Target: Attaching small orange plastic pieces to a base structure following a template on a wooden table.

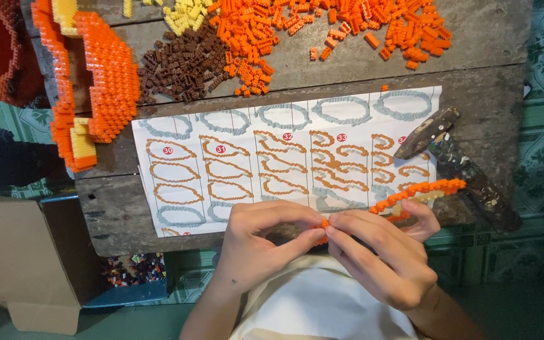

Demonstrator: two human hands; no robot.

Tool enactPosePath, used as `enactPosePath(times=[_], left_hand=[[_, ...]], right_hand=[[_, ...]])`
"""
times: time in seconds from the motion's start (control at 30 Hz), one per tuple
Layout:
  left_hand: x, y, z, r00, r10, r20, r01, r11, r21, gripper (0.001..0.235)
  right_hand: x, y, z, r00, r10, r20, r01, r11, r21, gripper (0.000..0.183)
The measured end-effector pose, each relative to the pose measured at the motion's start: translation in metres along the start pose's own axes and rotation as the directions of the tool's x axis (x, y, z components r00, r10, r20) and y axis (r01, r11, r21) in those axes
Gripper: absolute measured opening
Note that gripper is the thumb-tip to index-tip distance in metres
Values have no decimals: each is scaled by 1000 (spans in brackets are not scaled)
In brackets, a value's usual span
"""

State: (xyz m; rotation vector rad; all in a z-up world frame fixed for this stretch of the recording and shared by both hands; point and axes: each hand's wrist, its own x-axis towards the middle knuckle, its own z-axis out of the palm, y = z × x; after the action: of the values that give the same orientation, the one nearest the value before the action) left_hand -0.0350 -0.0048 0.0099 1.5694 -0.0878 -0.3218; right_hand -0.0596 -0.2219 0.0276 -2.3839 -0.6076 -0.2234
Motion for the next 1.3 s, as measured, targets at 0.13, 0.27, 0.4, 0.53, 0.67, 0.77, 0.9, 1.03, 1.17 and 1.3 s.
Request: enactPosePath(times=[0.13, 0.27, 0.4, 0.53, 0.67, 0.77, 0.9, 1.03, 1.17, 1.3], left_hand=[[0, -3, 2, 999, -48, 2, 48, 999, 0, 20], [8, -1, 1, 999, -37, 0, 37, 998, 50, 19], [19, 1, -3, 997, -59, -46, 67, 980, 190, 19], [29, 5, -7, 994, -96, -58, 106, 972, 208, 17], [33, 5, -8, 993, -109, -50, 117, 973, 201, 16], [34, 5, -9, 990, -126, -70, 136, 975, 174, 21], [39, 11, -9, 987, -119, -112, 144, 958, 247, 23], [48, 16, -12, 995, -12, -95, 57, 873, 484, 26], [48, 20, -9, 997, 54, -63, -7, 816, 578, 36], [28, 7, 7, 965, 249, -83, -57, 507, 860, 39]], right_hand=[[-3, 3, 2, 1000, 0, 12, 0, 1000, 7, 22], [-12, 11, 8, 1000, -12, 12, 13, 999, -52, 28], [-19, 29, 7, 1000, 21, 16, -21, 999, -39, 31], [-16, 44, -5, 980, 96, 176, -83, 994, -75, 38], [-7, 45, -7, 982, 64, 175, -53, 997, -64, 48], [-6, 45, -6, 985, 66, 156, -63, 998, -30, 44], [-8, 46, 1, 981, 59, 185, -55, 998, -24, 51], [7, 34, 2, 980, 66, 186, -58, 997, -48, 54], [23, 28, 3, 963, 71, 260, -65, 997, -33, 57], [53, 45, -20, 980, 8, 200, 23, 988, -150, 31]])
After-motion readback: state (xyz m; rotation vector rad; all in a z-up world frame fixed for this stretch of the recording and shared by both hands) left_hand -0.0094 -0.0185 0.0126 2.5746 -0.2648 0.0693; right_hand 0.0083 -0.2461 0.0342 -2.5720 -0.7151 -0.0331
